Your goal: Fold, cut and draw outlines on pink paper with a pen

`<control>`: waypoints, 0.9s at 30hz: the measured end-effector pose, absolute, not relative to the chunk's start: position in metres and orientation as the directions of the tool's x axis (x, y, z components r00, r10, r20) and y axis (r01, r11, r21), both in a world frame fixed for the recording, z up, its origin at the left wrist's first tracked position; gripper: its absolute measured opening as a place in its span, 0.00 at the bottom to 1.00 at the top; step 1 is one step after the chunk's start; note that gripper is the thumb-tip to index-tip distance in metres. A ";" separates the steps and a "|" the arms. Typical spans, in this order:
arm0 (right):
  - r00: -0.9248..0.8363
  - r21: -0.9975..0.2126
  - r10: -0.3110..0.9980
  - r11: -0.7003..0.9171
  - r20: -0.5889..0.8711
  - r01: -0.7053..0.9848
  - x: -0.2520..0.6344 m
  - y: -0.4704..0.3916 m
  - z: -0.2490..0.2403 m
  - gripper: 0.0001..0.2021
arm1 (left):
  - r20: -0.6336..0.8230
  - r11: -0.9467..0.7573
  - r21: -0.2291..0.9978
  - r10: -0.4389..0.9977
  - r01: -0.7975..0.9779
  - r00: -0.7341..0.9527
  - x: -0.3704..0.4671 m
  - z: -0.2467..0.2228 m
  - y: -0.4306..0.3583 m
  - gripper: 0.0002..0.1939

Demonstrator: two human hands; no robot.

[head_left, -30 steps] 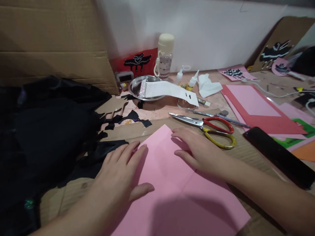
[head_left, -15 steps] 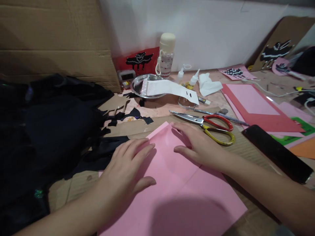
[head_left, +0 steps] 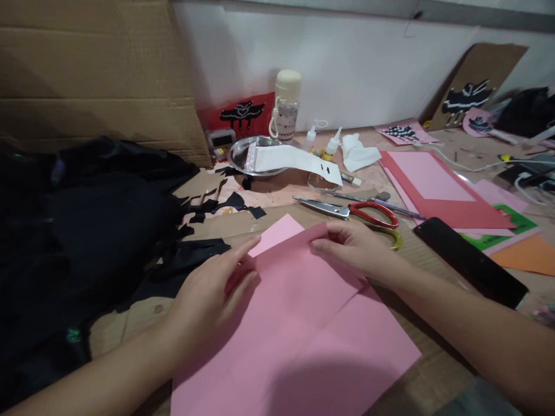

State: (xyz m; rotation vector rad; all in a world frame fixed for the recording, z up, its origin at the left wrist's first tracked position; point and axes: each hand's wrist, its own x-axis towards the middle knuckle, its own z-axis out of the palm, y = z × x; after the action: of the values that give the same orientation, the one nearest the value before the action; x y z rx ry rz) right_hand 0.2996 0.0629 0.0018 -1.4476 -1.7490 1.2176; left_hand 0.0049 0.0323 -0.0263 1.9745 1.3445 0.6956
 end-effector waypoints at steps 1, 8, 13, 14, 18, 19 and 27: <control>-0.255 -0.901 0.959 -0.004 -0.126 0.433 0.301 0.063 0.003 0.10 | 0.046 -0.232 0.780 0.948 0.581 0.316 0.004 -0.025 0.036 0.26; 0.056 -0.941 0.994 -0.102 -0.089 0.322 0.316 0.074 0.011 0.14 | -0.102 0.023 0.909 0.980 0.415 0.169 -0.001 -0.016 0.058 0.25; 0.106 -0.982 0.990 -0.113 -0.098 0.152 0.317 0.077 0.008 0.21 | -0.151 0.067 0.938 0.962 0.340 0.226 0.003 -0.017 0.057 0.24; 0.103 -0.977 0.991 -0.105 -0.087 0.188 0.316 0.075 0.008 0.21 | -0.153 0.067 0.940 0.959 0.334 0.238 0.005 -0.018 0.055 0.26; 0.030 -0.962 1.000 -0.005 0.003 0.274 0.311 0.062 0.011 0.20 | -0.123 0.040 0.949 0.961 0.314 0.249 0.006 -0.024 0.051 0.30; 0.004 -0.969 1.000 0.011 0.012 0.249 0.311 0.059 0.012 0.22 | -0.106 0.025 0.951 0.963 0.309 0.246 0.006 -0.026 0.051 0.30; -0.406 -0.974 0.899 0.214 0.165 0.077 0.302 0.048 0.011 0.40 | -0.069 -0.005 0.958 0.966 0.285 0.248 0.001 -0.037 0.058 0.23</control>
State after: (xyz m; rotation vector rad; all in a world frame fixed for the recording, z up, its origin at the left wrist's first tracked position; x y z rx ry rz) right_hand 0.3023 0.0478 0.0108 -0.9248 -1.6831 1.2856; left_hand 0.0008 0.0575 -0.0373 1.5013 1.2283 0.8411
